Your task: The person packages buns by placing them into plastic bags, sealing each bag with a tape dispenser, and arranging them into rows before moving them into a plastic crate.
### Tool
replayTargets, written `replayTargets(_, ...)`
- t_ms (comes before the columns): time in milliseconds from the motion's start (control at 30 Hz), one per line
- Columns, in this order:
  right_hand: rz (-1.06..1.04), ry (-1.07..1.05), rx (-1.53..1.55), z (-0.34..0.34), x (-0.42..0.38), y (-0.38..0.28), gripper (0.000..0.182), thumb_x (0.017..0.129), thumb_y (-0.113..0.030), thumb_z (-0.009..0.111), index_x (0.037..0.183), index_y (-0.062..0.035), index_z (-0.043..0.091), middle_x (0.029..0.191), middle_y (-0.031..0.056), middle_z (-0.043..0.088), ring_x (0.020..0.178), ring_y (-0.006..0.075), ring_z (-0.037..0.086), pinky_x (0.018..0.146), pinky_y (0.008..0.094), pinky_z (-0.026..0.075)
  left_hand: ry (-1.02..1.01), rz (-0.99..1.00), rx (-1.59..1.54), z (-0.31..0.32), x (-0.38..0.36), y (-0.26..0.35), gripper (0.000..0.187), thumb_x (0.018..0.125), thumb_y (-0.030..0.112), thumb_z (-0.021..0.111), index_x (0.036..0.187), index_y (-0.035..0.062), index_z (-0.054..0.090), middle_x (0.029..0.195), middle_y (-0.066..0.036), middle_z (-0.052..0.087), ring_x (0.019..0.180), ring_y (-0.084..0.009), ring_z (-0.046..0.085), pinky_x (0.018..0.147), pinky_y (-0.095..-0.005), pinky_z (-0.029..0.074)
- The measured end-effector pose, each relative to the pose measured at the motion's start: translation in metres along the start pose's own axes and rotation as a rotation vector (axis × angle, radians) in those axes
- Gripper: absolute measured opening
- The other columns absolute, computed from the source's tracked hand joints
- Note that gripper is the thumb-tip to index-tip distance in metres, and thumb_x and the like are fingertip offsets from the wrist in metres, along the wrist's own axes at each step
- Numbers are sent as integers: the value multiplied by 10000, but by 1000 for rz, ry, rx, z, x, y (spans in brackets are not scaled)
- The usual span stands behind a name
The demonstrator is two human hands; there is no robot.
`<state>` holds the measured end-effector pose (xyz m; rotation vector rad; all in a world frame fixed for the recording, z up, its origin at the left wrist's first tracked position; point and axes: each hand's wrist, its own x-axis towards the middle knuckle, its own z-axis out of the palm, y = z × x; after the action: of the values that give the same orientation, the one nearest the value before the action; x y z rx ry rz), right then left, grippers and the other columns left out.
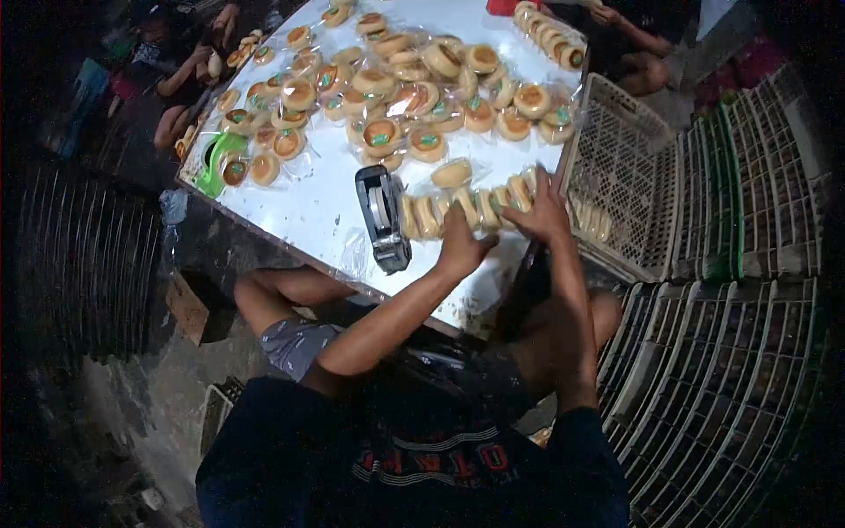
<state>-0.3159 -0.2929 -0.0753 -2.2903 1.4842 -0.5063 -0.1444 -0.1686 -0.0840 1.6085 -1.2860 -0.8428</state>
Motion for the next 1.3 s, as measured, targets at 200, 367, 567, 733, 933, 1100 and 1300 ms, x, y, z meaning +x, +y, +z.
replayTargets(200,20,-206,105,-18,16,13,1014,679,-442,745,1473,-67,237,1436,295,313,1279,458,396,1052,458,369,127,-106,367,30,24,33,813,636,192,825,1259,-61,367,1261,-315,377,1176,-492,400,985,-548,349)
replayTargets(367,197,-32,143,-4,5,15,987,732,-395,701,1450,37,179,1359,305,387,1232,455,435,1032,479,390,229,-188,25,71,48,-2,882,646,146,830,1304,-45,276,1224,-274,439,1167,-373,468,995,-470,382)
replayTargets(567,173,309,598,-50,4,69,811,726,-328,789,1347,4,387,1225,238,525,1171,349,514,1013,429,404,90,-89,-317,77,60,82,882,681,94,827,1325,-20,235,1281,-237,431,1157,-316,511,971,-392,472)
replayTargets(733,263,766,429,-147,-4,124,749,756,-371,791,1296,14,446,1249,222,508,1122,317,532,960,414,423,-104,346,-452,165,114,147,872,678,211,837,1314,-61,306,1247,-209,421,1147,-317,487,987,-408,436)
replayTargets(933,564,640,-9,-161,-47,263,727,818,-430,710,1315,33,449,1205,214,560,1108,347,551,948,414,426,-413,304,-71,301,123,123,861,686,397,810,1293,-55,400,1208,-258,496,1137,-373,507,980,-426,412)
replayTargets(1100,636,152,-378,-97,-103,388,635,822,-542,629,1117,21,624,916,221,682,969,328,651,840,386,496,-783,156,18,249,81,88,720,789,421,741,1255,-61,478,1166,-217,596,1075,-301,596,919,-423,467)
replayTargets(1300,373,196,121,-160,5,153,728,804,-483,702,1263,52,519,1220,264,580,1122,358,577,982,422,441,-704,-137,-359,62,4,55,574,890,300,676,1309,-24,455,1208,-152,593,1120,-225,562,965,-348,442)
